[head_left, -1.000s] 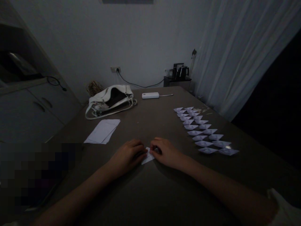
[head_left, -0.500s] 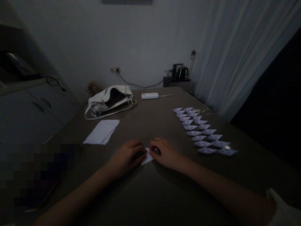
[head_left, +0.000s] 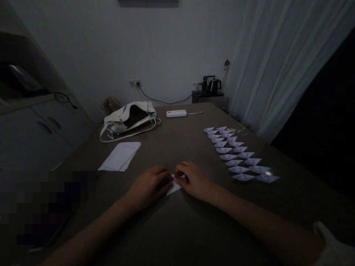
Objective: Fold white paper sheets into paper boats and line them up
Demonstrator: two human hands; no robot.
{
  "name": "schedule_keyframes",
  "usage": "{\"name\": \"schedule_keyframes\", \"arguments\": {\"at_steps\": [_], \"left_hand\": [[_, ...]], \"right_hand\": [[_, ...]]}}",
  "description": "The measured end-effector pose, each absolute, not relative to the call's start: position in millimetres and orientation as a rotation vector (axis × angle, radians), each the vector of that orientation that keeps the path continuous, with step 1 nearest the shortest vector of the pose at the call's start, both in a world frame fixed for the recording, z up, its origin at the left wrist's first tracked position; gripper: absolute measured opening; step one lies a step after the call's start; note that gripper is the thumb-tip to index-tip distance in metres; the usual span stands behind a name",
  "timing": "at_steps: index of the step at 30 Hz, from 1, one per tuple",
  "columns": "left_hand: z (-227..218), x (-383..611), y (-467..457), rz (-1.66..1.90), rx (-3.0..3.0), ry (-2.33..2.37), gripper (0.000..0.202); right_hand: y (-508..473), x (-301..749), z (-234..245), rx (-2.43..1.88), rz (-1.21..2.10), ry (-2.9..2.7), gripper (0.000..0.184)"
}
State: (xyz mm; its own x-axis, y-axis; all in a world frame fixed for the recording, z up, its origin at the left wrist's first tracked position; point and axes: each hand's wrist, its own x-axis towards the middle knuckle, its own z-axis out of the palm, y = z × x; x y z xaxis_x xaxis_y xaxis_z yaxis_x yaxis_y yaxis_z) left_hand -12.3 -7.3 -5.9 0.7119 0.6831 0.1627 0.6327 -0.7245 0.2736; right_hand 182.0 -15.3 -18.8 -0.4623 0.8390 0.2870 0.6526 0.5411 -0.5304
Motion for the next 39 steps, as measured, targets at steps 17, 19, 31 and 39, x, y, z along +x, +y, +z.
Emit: {"name": "schedule_keyframes", "arguments": {"at_steps": [17, 19, 31, 39], "left_hand": [[-5.8, -12.2, -7.0, 0.406, 2.71, 1.048, 0.017], [-5.9, -12.3, -6.9, 0.402, 2.71, 1.041, 0.017], [-6.0, -9.5, -10.6, 0.346, 2.782, 0.997, 0.024], [0.3, -8.1, -14.6, 0.282, 2.945, 0.902, 0.029]], "right_hand": [[-34.3, 181.8, 18.4, -1.453, 0.042, -2.675, 0.024], [-34.7, 182.1, 19.6, -1.469, 0.035, -2.679, 0.023], [-38.9, 183.4, 24.8, -1.517, 0.138, -2.634, 0.022], [-35.4, 187.6, 27.1, -1.602, 0.214, -2.566, 0.024]]}}
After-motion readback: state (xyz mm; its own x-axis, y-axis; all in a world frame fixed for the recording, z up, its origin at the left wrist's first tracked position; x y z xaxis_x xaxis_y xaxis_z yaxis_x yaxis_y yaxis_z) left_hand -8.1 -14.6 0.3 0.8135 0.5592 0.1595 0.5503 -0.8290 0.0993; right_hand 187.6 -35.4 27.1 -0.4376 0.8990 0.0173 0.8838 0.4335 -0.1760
